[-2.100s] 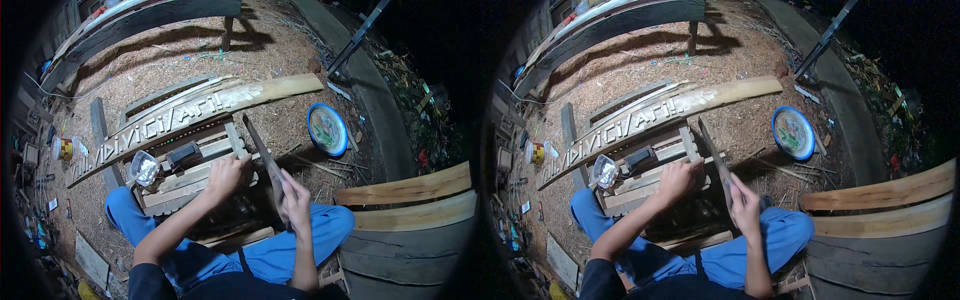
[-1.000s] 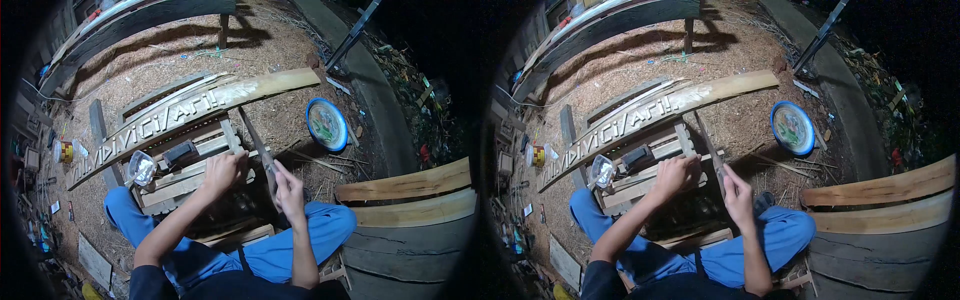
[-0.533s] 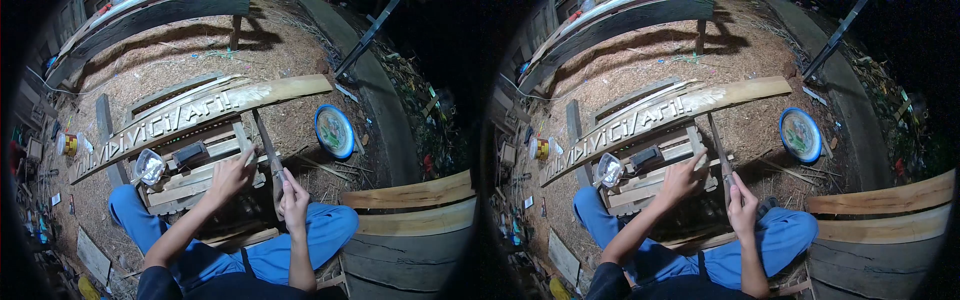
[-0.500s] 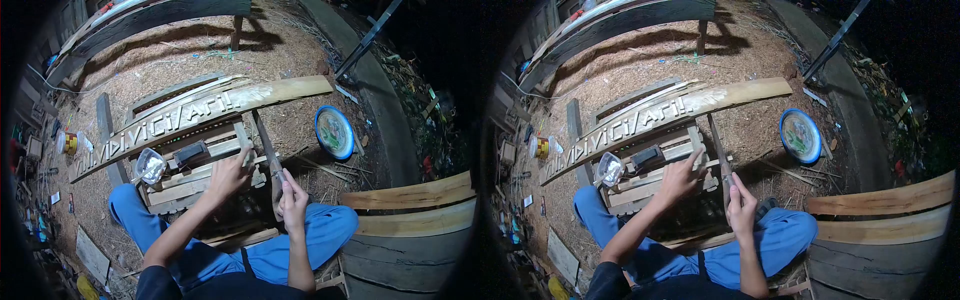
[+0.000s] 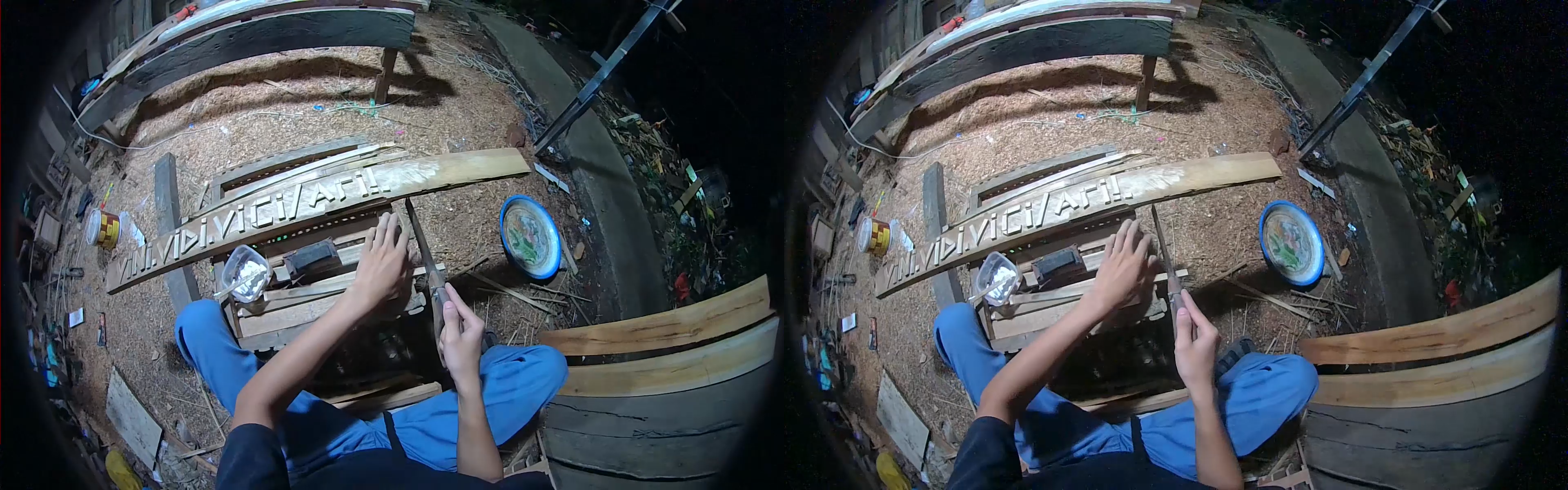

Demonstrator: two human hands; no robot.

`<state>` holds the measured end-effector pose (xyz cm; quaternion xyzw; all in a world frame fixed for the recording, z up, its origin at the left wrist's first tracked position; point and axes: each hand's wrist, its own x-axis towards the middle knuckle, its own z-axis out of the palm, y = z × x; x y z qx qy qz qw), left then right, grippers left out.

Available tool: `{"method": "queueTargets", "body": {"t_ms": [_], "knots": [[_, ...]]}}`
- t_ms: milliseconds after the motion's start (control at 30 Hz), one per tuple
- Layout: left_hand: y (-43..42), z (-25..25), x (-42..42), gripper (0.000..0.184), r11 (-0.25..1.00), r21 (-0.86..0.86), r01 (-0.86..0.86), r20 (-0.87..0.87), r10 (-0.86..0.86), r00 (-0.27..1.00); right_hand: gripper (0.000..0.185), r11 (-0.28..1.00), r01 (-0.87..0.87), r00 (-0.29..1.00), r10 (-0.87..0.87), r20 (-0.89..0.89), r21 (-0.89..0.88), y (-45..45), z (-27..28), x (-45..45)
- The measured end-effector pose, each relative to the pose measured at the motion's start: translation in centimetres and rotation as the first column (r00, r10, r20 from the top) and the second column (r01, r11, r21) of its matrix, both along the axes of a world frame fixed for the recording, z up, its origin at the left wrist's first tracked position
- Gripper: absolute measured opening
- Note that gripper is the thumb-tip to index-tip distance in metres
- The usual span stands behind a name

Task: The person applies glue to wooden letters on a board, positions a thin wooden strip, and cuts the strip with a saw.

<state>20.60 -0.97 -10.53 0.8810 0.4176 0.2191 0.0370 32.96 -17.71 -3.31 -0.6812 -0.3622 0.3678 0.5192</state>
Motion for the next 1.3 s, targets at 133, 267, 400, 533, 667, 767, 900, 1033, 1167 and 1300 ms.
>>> {"method": "queueTargets", "body": {"t_ms": [133,267,400,533,667,767,900,1033,1167,1300], "knots": [[-0.5,-1.0,1.3,0.048,0.998,-0.069,-0.010,0.228,0.026,0.973,0.041,0.995,-0.015,0.997,0.007,0.082,0.099,0.0,-0.4,0.2],[-0.4,-1.1,1.2,0.051,0.995,-0.093,-0.039,0.095,0.048,0.994,0.040,0.996,-0.007,0.997,0.000,0.077,0.086,-0.5,-0.1,0.2],[-0.3,-1.7,1.3,0.055,0.993,-0.108,-0.052,0.102,0.063,0.993,0.040,0.998,0.021,0.997,-0.025,0.067,0.053,-0.3,0.1,0.2],[-0.4,-2.0,1.5,0.055,0.995,-0.071,-0.074,0.090,0.081,0.993,0.040,0.995,-0.033,0.980,0.013,0.199,0.095,0.2,1.2,-0.3],[-0.4,-1.6,1.3,0.054,0.996,-0.066,-0.060,0.080,0.065,0.995,0.041,0.993,-0.029,0.979,0.005,0.203,0.116,-0.3,0.1,0.0],[-0.6,-0.2,0.5,0.053,0.999,-0.047,0.010,0.085,-0.006,0.996,0.041,0.993,-0.041,0.970,0.012,0.244,0.113,-0.6,-0.3,-0.2],[-1.7,1.5,-1.5,0.048,0.986,0.003,0.165,-0.043,-0.165,0.985,0.041,0.990,-0.053,0.967,0.019,0.253,0.128,-0.7,-1.4,-0.1],[-2.3,1.2,-3.5,0.045,0.967,-0.002,0.254,-0.026,-0.254,0.967,0.041,0.996,-0.009,0.995,0.000,0.097,0.087,-1.2,-2.1,-0.1],[-2.5,0.2,-4.5,0.045,0.962,-0.020,0.271,0.083,-0.269,0.960,0.040,0.997,0.006,0.992,-0.017,0.129,0.083,-1.6,-1.9,-1.0],[-3.0,0.5,-4.8,0.042,0.950,-0.157,0.269,0.222,-0.231,0.947,0.040,0.998,-0.003,0.971,-0.011,0.240,0.058,-1.7,-0.7,-2.1]]}}
